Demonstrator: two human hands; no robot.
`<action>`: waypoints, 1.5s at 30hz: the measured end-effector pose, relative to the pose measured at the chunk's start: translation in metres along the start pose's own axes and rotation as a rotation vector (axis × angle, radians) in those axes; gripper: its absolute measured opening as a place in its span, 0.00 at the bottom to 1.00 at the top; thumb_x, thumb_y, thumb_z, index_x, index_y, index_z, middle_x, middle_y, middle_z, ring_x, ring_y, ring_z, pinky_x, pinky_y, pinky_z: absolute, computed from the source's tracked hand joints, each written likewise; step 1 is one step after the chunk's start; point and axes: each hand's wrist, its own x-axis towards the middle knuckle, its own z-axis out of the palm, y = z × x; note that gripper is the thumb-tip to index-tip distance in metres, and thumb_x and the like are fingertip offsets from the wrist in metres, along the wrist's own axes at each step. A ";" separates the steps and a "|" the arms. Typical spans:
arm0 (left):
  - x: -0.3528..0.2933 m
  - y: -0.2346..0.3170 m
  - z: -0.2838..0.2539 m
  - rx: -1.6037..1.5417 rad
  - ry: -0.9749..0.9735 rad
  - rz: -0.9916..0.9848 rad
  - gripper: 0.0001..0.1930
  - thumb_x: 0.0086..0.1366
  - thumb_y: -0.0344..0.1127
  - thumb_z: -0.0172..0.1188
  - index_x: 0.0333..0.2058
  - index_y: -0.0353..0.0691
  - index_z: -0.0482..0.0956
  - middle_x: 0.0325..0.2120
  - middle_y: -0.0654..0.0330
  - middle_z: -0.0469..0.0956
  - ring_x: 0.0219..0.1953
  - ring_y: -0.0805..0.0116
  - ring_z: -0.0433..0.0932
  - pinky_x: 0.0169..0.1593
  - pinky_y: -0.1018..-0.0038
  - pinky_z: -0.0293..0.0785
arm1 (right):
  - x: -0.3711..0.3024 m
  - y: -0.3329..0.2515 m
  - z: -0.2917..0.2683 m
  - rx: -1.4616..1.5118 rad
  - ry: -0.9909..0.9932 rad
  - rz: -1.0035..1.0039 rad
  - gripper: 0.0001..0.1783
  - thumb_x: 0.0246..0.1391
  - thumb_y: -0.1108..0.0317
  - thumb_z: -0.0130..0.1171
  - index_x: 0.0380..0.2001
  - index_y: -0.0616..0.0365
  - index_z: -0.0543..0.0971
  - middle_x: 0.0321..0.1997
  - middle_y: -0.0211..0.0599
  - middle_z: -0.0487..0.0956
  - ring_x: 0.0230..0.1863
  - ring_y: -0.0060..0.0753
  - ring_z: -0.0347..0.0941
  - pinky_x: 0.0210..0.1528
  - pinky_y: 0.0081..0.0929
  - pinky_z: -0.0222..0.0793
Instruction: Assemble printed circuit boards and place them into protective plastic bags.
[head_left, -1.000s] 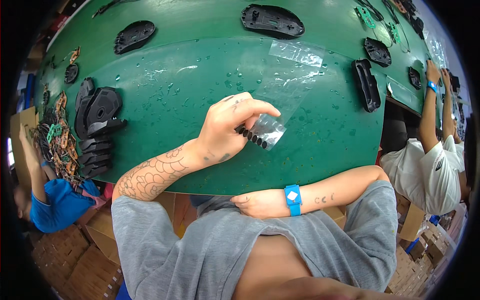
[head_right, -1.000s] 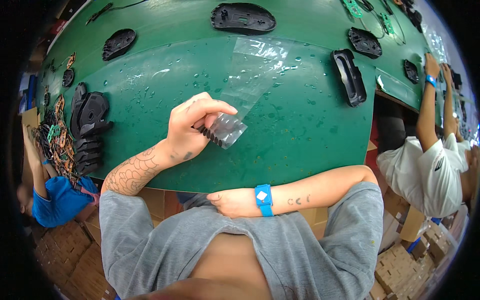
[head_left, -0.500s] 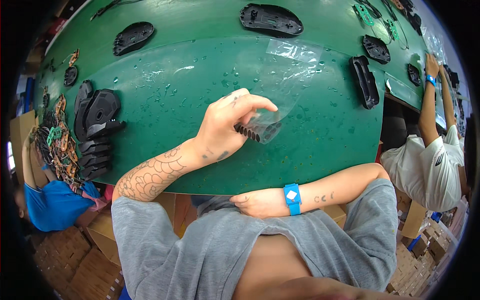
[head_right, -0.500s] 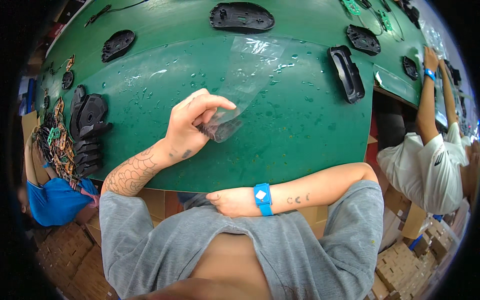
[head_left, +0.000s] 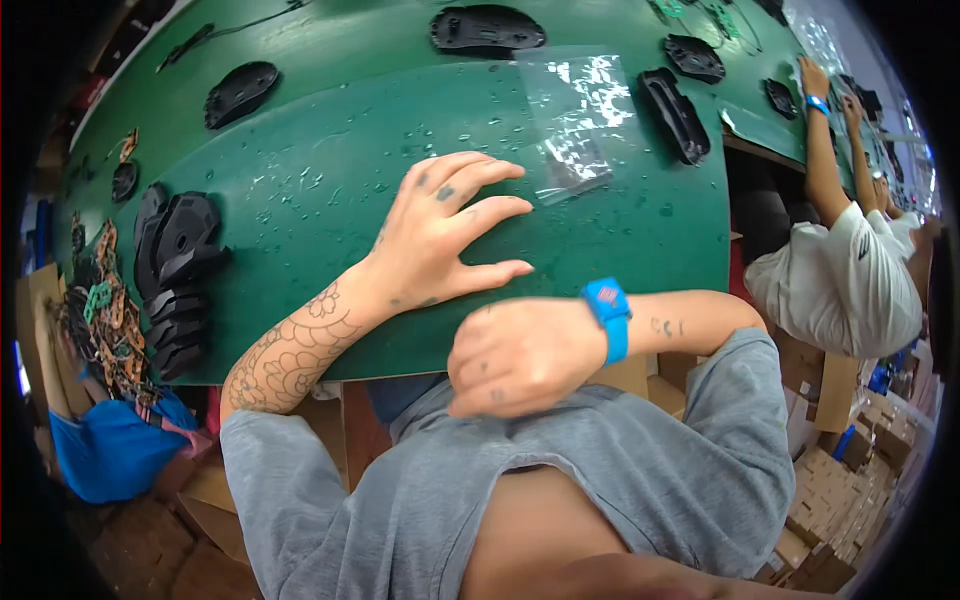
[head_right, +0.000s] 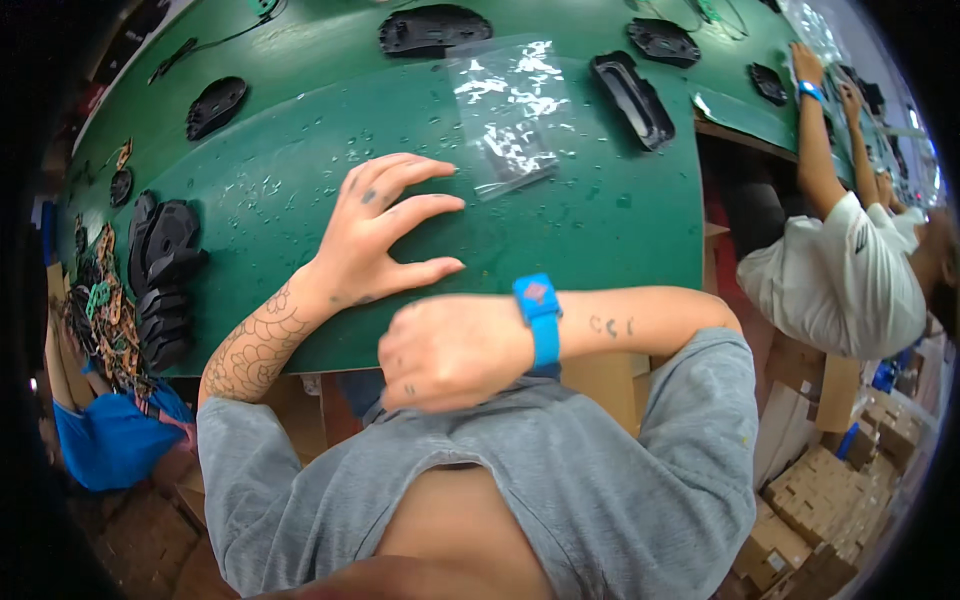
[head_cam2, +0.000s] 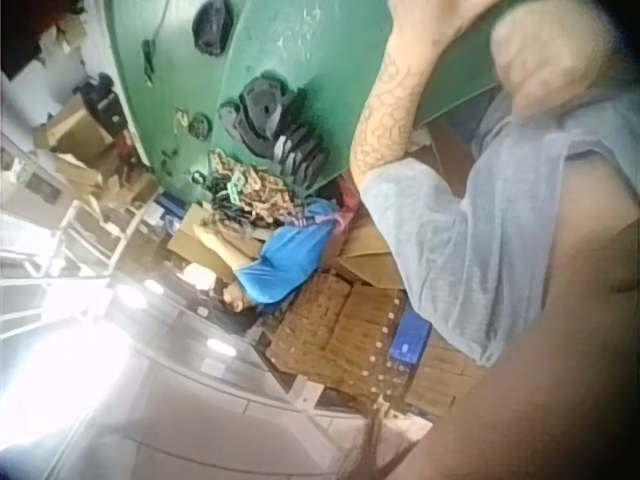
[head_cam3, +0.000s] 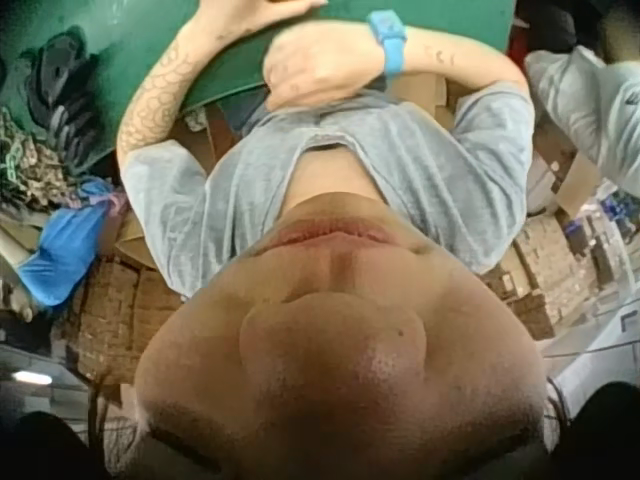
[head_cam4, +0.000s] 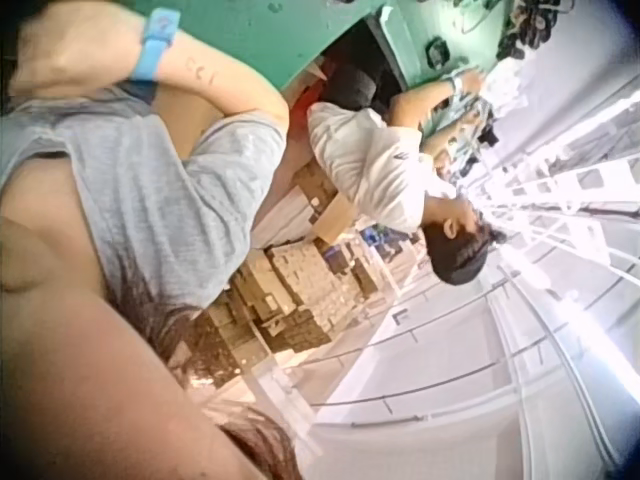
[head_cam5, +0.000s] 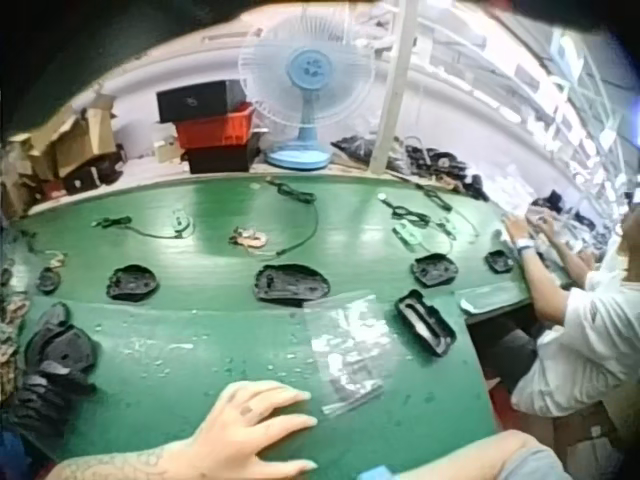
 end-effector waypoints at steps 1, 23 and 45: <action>0.002 0.002 0.000 0.007 0.036 0.028 0.22 0.54 0.42 0.69 0.49 0.49 0.80 0.56 0.64 0.73 0.57 0.60 0.70 0.60 0.63 0.62 | 0.000 0.001 -0.014 -0.060 0.133 -0.032 0.07 0.54 0.74 0.57 0.36 0.59 0.81 0.35 0.37 0.79 0.38 0.37 0.76 0.43 0.33 0.73; 0.034 0.019 0.019 -0.573 0.027 -0.329 0.34 0.59 0.24 0.64 0.65 0.41 0.66 0.62 0.50 0.59 0.48 0.65 0.77 0.51 0.68 0.77 | -0.068 0.015 -0.117 0.430 0.939 1.015 0.37 0.58 0.67 0.61 0.69 0.57 0.60 0.44 0.47 0.78 0.27 0.33 0.77 0.28 0.21 0.73; 0.034 -0.002 0.002 -1.221 -0.112 -0.644 0.16 0.68 0.26 0.55 0.54 0.39 0.78 0.48 0.58 0.73 0.33 0.74 0.78 0.38 0.79 0.81 | -0.082 0.060 -0.103 -0.851 0.703 0.669 0.26 0.49 0.80 0.57 0.53 0.56 0.79 0.56 0.38 0.78 0.53 0.42 0.75 0.56 0.32 0.72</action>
